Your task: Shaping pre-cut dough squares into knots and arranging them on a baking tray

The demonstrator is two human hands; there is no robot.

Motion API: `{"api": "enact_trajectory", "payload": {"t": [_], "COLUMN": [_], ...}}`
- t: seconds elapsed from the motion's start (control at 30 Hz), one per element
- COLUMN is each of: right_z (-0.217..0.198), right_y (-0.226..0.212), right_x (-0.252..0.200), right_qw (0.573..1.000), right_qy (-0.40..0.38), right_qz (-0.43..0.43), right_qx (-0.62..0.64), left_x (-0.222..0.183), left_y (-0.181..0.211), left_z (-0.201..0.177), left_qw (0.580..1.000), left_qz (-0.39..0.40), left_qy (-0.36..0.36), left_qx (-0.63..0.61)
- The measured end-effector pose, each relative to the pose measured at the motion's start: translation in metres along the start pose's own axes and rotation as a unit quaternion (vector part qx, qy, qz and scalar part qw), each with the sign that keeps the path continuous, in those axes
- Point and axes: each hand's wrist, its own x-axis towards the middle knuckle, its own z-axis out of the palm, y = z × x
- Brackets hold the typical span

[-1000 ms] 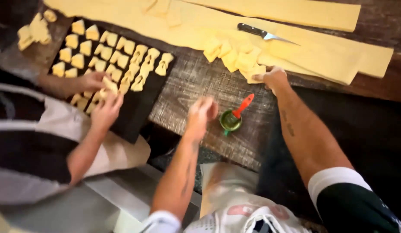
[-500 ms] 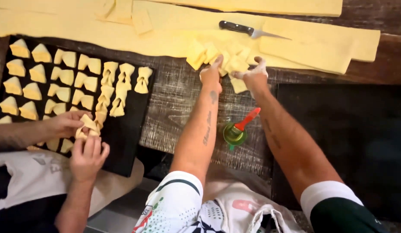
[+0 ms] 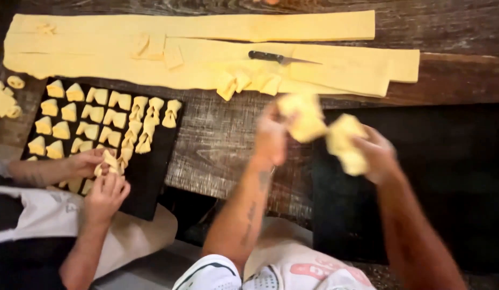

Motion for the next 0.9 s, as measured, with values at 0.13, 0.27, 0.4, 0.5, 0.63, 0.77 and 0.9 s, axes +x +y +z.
{"api": "enact_trajectory", "payload": {"t": [0.13, 0.27, 0.4, 0.5, 0.63, 0.77, 0.9], "right_z": [-0.152, -0.241, -0.246, -0.196, 0.031, 0.170, 0.244], "right_y": [-0.010, -0.001, 0.019, 0.034, -0.033, 0.001, 0.048], "right_x": [-0.074, -0.093, -0.095, -0.060, 0.016, 0.147, 0.224], "right_qw": [0.994, 0.966, 0.735, 0.631, 0.778, 0.770, 0.647], "right_qy": [0.095, 0.191, 0.308, 0.320, 0.142, 0.047, 0.062], "right_qz": [0.056, 0.060, -0.081, -0.168, -0.097, -0.295, -0.330], "right_qx": [-0.014, -0.166, -0.598, -0.686, -0.604, -0.565, -0.684], "left_x": [-0.069, -0.094, -0.084, -0.047, 0.107, 0.278, 0.317], "left_y": [-0.124, -0.165, -0.132, -0.006, 0.007, -0.055, -0.083], "left_z": [0.060, 0.092, 0.052, -0.009, -0.143, -0.259, -0.267], "left_qw": [0.972, 0.913, 0.875, 0.855, 0.888, 0.751, 0.393], "left_qz": [-0.150, -0.196, -0.056, 0.115, 0.107, 0.277, 0.583], "left_qy": [-0.172, -0.277, -0.387, -0.247, 0.044, 0.273, 0.127], "left_qx": [-0.053, 0.227, 0.284, 0.441, 0.446, 0.533, 0.699]}}
